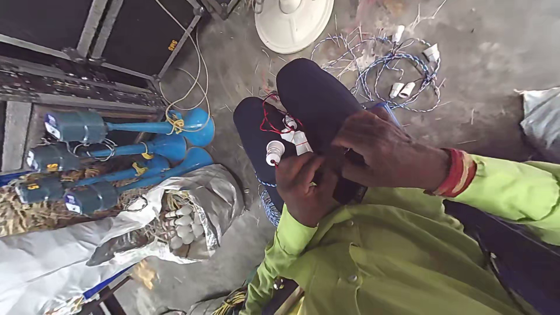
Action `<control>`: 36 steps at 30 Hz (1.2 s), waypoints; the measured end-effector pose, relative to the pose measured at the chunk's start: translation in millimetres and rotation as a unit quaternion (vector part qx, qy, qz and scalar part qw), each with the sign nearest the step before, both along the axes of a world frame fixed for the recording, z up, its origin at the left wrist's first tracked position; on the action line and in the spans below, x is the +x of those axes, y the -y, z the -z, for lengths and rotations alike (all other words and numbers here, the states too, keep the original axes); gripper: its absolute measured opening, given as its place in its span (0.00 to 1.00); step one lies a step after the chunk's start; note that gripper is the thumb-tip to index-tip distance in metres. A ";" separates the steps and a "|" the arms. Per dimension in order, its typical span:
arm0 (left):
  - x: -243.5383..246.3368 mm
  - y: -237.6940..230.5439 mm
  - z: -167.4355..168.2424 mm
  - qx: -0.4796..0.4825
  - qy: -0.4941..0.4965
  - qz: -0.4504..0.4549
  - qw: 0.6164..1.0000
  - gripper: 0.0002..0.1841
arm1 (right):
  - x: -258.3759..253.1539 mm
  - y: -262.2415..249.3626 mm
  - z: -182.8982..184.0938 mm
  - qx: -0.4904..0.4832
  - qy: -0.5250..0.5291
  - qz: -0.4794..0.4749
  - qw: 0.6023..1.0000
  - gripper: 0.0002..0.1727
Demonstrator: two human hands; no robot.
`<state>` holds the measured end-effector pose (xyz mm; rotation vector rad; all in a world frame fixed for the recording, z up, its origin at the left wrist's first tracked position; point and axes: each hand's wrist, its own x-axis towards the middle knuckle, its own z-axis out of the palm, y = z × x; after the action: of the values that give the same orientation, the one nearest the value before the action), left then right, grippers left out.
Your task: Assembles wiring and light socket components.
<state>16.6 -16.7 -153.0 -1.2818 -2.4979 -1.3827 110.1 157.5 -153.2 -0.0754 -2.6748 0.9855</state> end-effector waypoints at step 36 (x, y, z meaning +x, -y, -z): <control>-1.6 -6.4 -22.8 -0.003 0.675 0.005 0.738 0.12 | 13.8 -17.9 -10.1 0.102 -0.102 -0.131 0.981 0.10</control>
<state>15.0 -10.3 -130.2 -0.0392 -3.0045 -3.0447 123.9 175.3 -143.1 0.4070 -2.6191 0.7363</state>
